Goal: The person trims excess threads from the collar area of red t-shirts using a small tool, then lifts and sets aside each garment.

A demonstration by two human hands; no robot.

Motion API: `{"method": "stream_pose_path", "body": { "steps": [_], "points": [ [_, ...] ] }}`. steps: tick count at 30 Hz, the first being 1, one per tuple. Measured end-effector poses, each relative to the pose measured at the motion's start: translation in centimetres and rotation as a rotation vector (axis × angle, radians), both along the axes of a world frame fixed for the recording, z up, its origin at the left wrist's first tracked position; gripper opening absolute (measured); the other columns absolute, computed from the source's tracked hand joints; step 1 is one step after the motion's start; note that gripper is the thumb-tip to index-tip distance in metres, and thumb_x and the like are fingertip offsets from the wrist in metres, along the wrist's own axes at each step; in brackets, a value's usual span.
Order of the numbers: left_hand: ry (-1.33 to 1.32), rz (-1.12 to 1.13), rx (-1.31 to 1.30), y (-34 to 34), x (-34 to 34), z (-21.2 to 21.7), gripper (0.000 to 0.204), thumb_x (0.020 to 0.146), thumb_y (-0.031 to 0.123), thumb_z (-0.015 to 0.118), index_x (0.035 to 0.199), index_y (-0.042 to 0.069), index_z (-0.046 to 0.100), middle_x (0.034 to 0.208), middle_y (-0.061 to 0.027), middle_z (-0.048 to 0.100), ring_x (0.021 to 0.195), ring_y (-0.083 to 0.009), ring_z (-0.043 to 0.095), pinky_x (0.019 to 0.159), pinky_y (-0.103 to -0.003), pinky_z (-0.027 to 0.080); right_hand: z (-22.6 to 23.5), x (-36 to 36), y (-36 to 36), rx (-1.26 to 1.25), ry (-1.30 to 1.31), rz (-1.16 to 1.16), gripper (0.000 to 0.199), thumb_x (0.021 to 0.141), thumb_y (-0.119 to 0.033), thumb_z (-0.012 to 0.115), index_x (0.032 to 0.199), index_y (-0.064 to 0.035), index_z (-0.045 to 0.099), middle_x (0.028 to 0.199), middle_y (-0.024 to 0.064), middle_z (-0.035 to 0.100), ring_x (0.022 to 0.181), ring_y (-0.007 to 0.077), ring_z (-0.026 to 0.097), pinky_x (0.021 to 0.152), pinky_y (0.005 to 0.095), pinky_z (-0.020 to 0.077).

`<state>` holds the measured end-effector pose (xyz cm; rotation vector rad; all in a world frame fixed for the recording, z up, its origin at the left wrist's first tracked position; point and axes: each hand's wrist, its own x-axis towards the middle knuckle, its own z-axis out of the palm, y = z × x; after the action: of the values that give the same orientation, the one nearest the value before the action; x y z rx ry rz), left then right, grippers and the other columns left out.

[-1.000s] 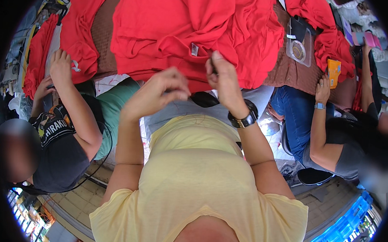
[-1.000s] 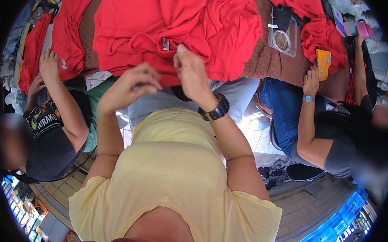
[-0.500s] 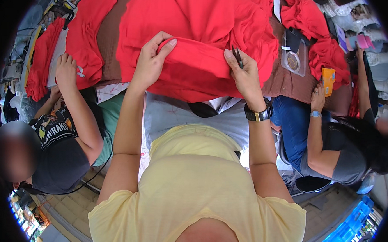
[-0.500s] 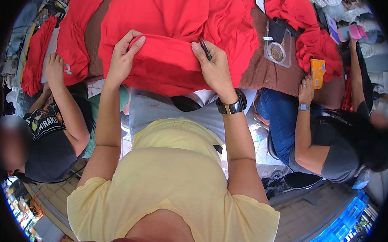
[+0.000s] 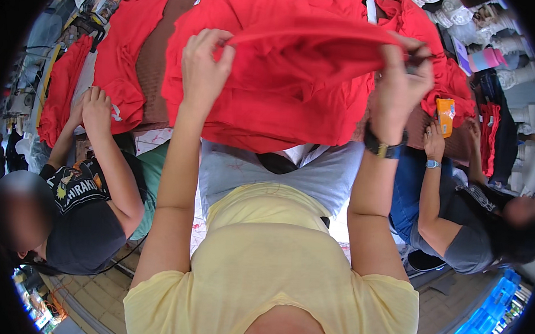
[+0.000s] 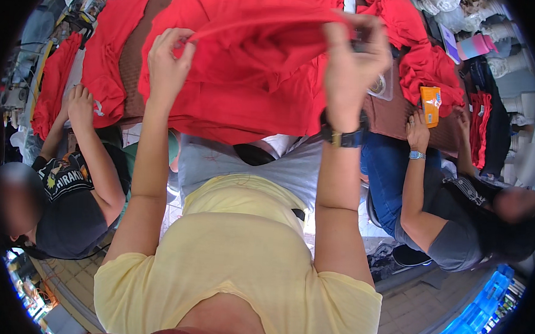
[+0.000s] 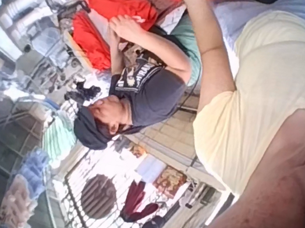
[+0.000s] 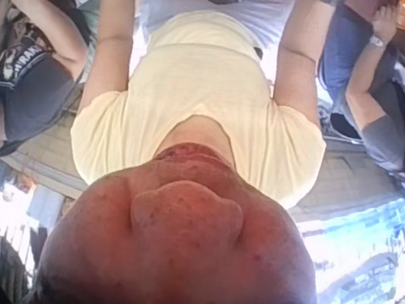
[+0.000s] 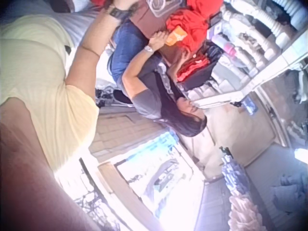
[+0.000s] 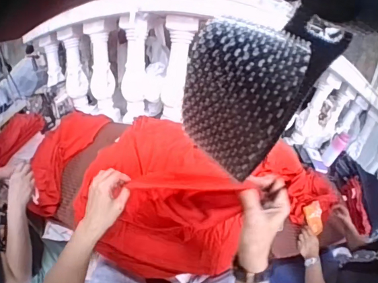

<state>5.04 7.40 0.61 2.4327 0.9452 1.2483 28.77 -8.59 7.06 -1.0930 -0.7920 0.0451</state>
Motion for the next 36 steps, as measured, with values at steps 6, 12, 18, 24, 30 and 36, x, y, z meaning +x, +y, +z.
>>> {"method": "stream_pose_path", "body": {
  "steps": [6,12,18,24,30,36],
  "points": [
    [-0.316,-0.073,-0.18,1.0,0.3,1.2,0.018,0.085,-0.006,0.063,0.102,-0.001,0.064,0.095,-0.006,0.069,0.093,-0.0155,0.067,0.082,-0.027,0.051,0.9,3.0,-1.8,-0.487,-0.343,-0.208,0.035,0.076,-0.008,0.084,0.106,-0.0022,0.066,0.084,-0.0034,0.053,0.069,0.0029,0.044,0.061,0.0187,0.039],
    [-0.404,-0.252,-0.015,-3.5,5.5,3.8,0.023,0.082,-0.007,0.067,0.104,0.001,0.066,0.096,-0.0074,0.069,0.092,-0.017,0.067,0.084,-0.029,0.052,-2.4,-4.5,2.6,-0.463,-0.262,0.314,0.033,0.077,-0.01,0.08,0.107,-0.0065,0.066,0.061,-0.0039,0.05,0.056,0.0063,0.046,0.052,0.0258,0.0386],
    [-0.014,0.352,0.336,-3.7,3.2,0.7,0.04,0.068,-0.009,0.065,0.105,0.004,0.066,0.103,-0.0113,0.063,0.097,-0.0282,0.063,0.088,-0.037,0.05,0.0,0.9,3.0,-0.102,-0.007,0.183,0.012,0.091,-0.003,0.068,0.102,0.0005,0.068,0.084,0.0052,0.069,0.068,0.0106,0.064,0.063,0.0225,0.0491],
    [-0.234,0.101,0.062,-3.4,-2.1,-2.9,0.041,0.063,-0.01,0.059,0.1,0.005,0.067,0.1,-0.0127,0.061,0.097,-0.0317,0.06,0.086,-0.041,0.048,-0.3,11.9,0.8,-0.135,-0.032,-0.055,0.016,0.091,-0.004,0.065,0.107,-0.0002,0.068,0.08,0.0043,0.068,0.063,0.0043,0.054,0.057,0.0194,0.0412],
    [-0.087,-0.057,-0.027,-7.0,-4.6,-4.1,0.022,0.075,-0.012,0.062,0.091,0.002,0.067,0.094,-0.0126,0.06,0.088,-0.0294,0.061,0.077,-0.038,0.049,-4.5,4.9,-3.1,-0.593,-0.448,-0.349,0.028,0.087,-0.013,0.069,0.112,-0.0001,0.064,0.079,0.0078,0.066,0.068,0.0096,0.06,0.062,0.0296,0.0484],
    [-0.123,-0.044,-0.066,-7.1,-4.8,-3.9,0.023,0.072,-0.013,0.063,0.089,0.001,0.069,0.091,-0.0112,0.059,0.083,-0.0247,0.062,0.072,-0.033,0.049,-8.3,-4.1,-4.5,-0.902,0.049,0.178,0.025,0.095,-0.023,0.067,0.092,0.0011,0.073,0.077,0.0095,0.075,0.07,0.007,0.067,0.06,0.0263,0.0473]
  ]
}}
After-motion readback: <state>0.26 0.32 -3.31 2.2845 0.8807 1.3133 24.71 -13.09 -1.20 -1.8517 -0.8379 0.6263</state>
